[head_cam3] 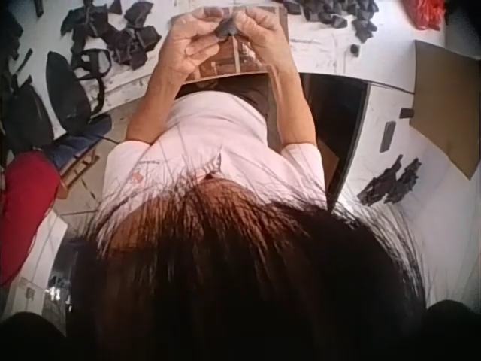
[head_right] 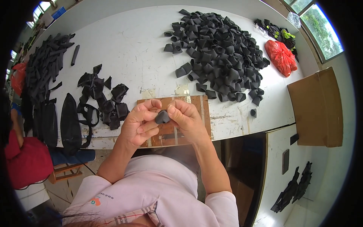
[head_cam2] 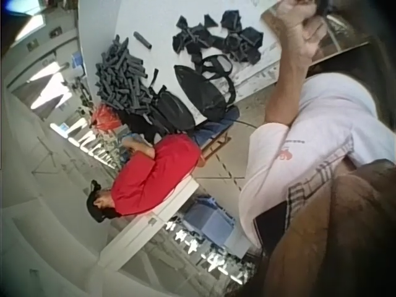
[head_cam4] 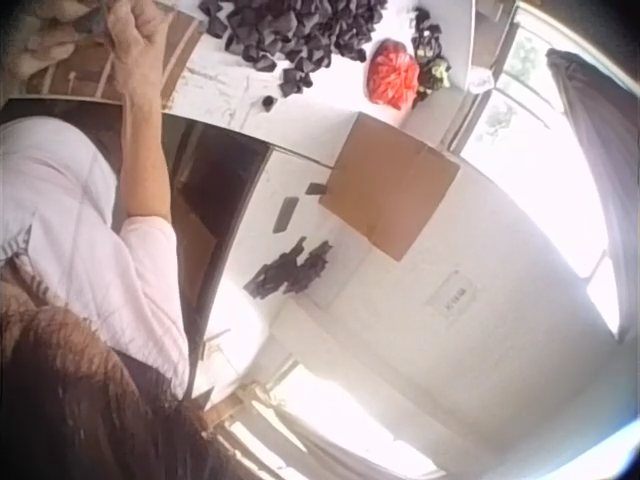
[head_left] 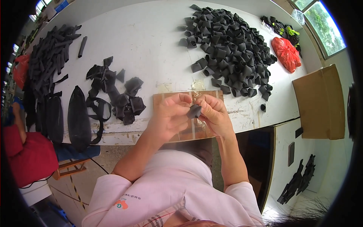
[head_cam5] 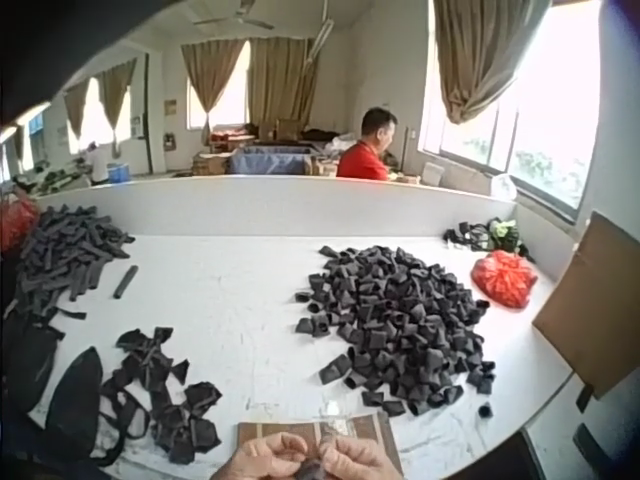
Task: Applying glue and sticking together small black foam or fabric components at a workshop production table.
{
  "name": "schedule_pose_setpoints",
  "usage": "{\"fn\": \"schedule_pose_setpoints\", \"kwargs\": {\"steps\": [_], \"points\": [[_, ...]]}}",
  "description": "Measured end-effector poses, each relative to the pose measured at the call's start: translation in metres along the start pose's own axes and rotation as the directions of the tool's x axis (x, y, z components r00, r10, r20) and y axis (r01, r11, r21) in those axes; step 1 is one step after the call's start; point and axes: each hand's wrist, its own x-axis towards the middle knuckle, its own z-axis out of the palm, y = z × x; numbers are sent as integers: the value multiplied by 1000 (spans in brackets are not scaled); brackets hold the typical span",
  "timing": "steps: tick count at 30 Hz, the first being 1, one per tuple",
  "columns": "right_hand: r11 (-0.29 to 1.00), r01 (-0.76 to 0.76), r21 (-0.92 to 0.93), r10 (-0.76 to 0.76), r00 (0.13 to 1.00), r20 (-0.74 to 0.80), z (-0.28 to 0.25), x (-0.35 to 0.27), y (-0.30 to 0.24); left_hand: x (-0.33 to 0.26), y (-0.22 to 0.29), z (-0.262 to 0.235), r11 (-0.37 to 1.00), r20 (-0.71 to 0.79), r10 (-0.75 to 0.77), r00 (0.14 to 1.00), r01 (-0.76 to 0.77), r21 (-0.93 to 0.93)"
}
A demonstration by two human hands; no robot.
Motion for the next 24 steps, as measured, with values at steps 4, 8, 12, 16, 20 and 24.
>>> {"fn": "schedule_pose_setpoints", "kwargs": {"steps": [4, 8, 12, 16, 20, 24], "points": [[967, 139, -212, -148, 988, -30, -1, -1, -2, -1, -8, 22, 745, -63, 443, 894, -329, 581], [819, 278, -502, -433, 874, -221, 12, -12, -7, 4, 2, 29, -19, 488, 575, 656, -586, 810], [466, 431, -773, -657, 754, 24, 21, -20, -11, 4, -2, 26, 234, 408, 537, 738, -595, 769], [337, 437, -834, -738, 673, 55, 31, -18, -13, 4, -8, 23, 613, 198, 653, 731, -664, 429], [400, 422, -814, -724, 689, 2, 34, -17, -16, -1, -6, 22, 794, 91, 587, 805, -593, 135], [352, 398, -847, -724, 689, 22, 31, -19, -16, 0, -7, 16, 741, 125, 621, 773, -632, 225]]}}
